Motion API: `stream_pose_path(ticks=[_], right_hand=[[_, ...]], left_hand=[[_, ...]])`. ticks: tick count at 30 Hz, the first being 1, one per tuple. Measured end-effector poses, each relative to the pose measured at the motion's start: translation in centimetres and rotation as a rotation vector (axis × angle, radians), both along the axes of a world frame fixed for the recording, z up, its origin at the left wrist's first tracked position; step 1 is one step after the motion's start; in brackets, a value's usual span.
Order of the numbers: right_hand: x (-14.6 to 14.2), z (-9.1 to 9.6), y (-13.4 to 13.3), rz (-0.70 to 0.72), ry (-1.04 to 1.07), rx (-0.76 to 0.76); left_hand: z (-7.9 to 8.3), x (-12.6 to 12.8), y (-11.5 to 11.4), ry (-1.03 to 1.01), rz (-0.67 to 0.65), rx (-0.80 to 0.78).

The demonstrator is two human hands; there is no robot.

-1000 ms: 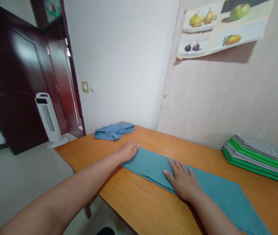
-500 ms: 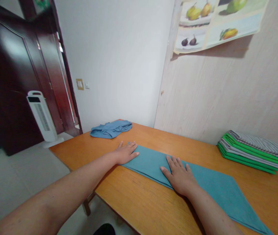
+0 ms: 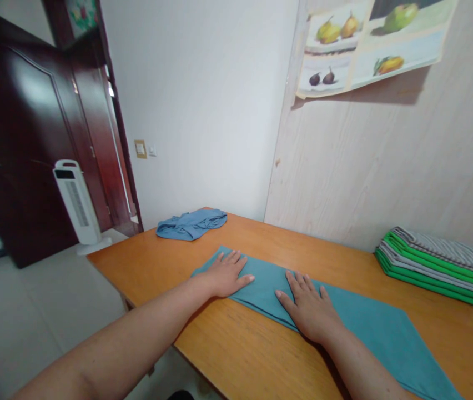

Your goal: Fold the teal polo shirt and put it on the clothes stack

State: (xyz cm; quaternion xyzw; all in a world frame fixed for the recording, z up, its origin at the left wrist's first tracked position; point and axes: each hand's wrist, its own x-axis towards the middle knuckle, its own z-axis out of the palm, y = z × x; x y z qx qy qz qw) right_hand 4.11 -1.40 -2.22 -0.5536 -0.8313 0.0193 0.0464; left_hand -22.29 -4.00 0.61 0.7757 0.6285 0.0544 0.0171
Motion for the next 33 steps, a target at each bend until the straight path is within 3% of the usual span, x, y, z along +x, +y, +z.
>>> stream_pose_path(ticks=[6, 10, 15, 22, 27, 33], right_hand=[[0.0, 0.0, 0.0, 0.010, 0.012, -0.003], [0.0, 0.0, -0.1, 0.006, 0.013, -0.002], [-0.1, 0.2, -0.1, -0.008, 0.006, -0.014], [-0.4, 0.9, -0.4, -0.021, 0.011, -0.038], [-0.5, 1.0, -0.4, -0.022, 0.011, -0.052], [-0.4, 1.1, -0.4, -0.017, 0.003, -0.065]], left_hand=[[0.3, -1.1, 0.1, -0.033, 0.052, 0.001], [-0.2, -1.9, 0.6, -0.076, 0.157, 0.018], [-0.6, -2.1, 0.9, -0.065, 0.169, 0.013], [0.8, -1.2, 1.4, -0.006, 0.210, -0.044], [1.5, 2.1, 1.4, -0.039, 0.072, 0.028], [0.5, 4.9, 0.2, -0.092, -0.166, -0.011]])
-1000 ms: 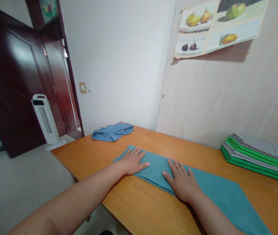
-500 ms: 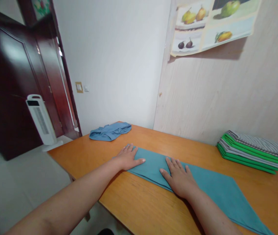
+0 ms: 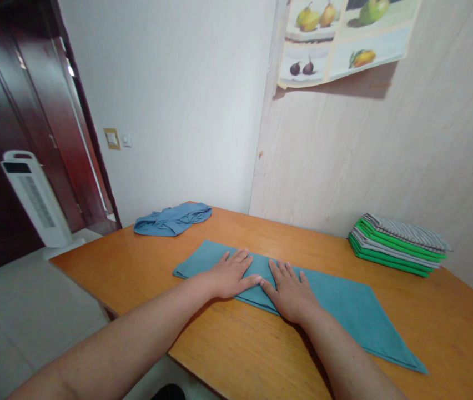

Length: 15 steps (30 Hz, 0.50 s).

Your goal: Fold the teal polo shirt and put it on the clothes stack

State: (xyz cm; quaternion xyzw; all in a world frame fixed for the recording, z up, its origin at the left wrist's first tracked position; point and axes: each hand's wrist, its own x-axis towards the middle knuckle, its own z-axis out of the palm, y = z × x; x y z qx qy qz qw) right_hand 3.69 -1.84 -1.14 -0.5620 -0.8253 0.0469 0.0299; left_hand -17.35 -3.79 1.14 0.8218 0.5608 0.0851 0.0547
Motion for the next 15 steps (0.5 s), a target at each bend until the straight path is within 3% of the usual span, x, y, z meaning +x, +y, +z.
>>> stream_pose_path(ticks=[7, 10, 13, 15], right_hand=[[-0.1, 0.3, -0.3, 0.001, 0.007, -0.016], [-0.1, 0.5, -0.7, -0.012, 0.013, 0.045], [-0.1, 0.9, -1.0, 0.032, 0.012, 0.092], [-0.1, 1.0, -1.1, 0.072, 0.006, 0.040]], left_hand=[[-0.5, -0.4, -0.4, 0.003, -0.010, -0.042], [-0.5, -0.4, -0.4, -0.005, -0.005, -0.029], [-0.5, -0.4, -0.4, -0.008, -0.011, -0.026], [-0.4, -0.4, -0.4, -0.004, -0.015, -0.035]])
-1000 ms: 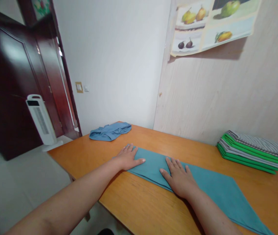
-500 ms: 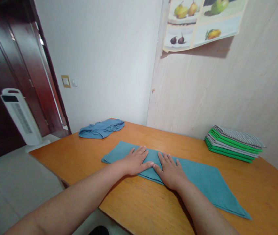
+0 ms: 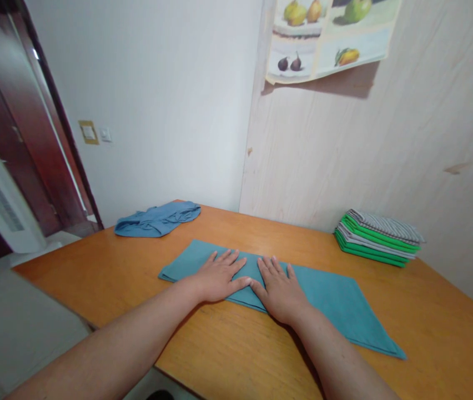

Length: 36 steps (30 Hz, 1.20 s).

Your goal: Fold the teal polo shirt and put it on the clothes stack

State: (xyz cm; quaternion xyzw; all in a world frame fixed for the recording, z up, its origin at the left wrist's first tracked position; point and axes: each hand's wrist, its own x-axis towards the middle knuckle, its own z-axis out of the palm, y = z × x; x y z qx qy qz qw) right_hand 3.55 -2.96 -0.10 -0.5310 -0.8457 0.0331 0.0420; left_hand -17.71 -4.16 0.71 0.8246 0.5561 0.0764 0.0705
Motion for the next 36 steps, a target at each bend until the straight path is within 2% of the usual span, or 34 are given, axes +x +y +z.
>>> stream_pose_path(ticks=[4, 14, 22, 31, 36], right_hand=[[0.0, 0.2, 0.2, 0.005, -0.006, -0.089], [-0.1, 0.3, 0.1, -0.007, 0.013, -0.099], [1.3, 0.2, 0.2, -0.218, 0.055, -0.091], [1.5, 0.1, 0.5, -0.261, 0.078, -0.140], [3.0, 0.5, 1.7, -0.371, 0.113, -0.114]], left_hand=[[0.0, 0.0, 0.2, 0.002, 0.006, -0.014], [0.2, 0.1, 0.1, -0.003, 0.006, -0.013], [-0.1, 0.0, 0.5, 0.008, 0.003, -0.005], [-0.5, -0.1, 1.0, 0.016, -0.002, 0.005], [-0.6, -0.1, 1.1, 0.010, 0.002, 0.007]])
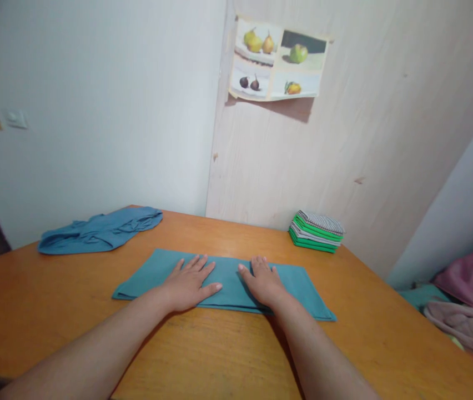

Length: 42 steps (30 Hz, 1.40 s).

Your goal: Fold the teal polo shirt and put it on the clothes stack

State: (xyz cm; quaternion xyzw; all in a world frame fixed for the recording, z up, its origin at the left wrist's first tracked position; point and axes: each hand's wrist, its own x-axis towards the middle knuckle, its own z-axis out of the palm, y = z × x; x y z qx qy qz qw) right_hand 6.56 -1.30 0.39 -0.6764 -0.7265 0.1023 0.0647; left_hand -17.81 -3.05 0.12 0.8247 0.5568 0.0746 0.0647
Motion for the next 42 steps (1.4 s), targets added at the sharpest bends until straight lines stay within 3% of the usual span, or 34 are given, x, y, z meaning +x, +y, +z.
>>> stream_pose_path(ticks=[6, 13, 19, 37, 42], right_hand=[[1.4, -0.8, -0.2, -0.043, -0.103, 0.004], [1.7, -0.8, -0.3, -0.062, -0.087, -0.002], [3.5, -0.9, -0.7, -0.165, -0.118, 0.027], [8.0, -2.0, -0.6, -0.281, -0.156, 0.075], [9.6, -2.1, -0.1, -0.258, -0.127, 0.027]], left_hand=[[-0.1, 0.0, 0.2, -0.009, -0.007, 0.003], [0.1, 0.2, 0.1, -0.008, -0.007, -0.004], [0.2, 0.1, 0.1, -0.002, -0.005, -0.005], [-0.6, -0.2, 0.8, 0.000, -0.017, 0.014], [-0.5, -0.2, 0.9, 0.001, -0.010, 0.007]])
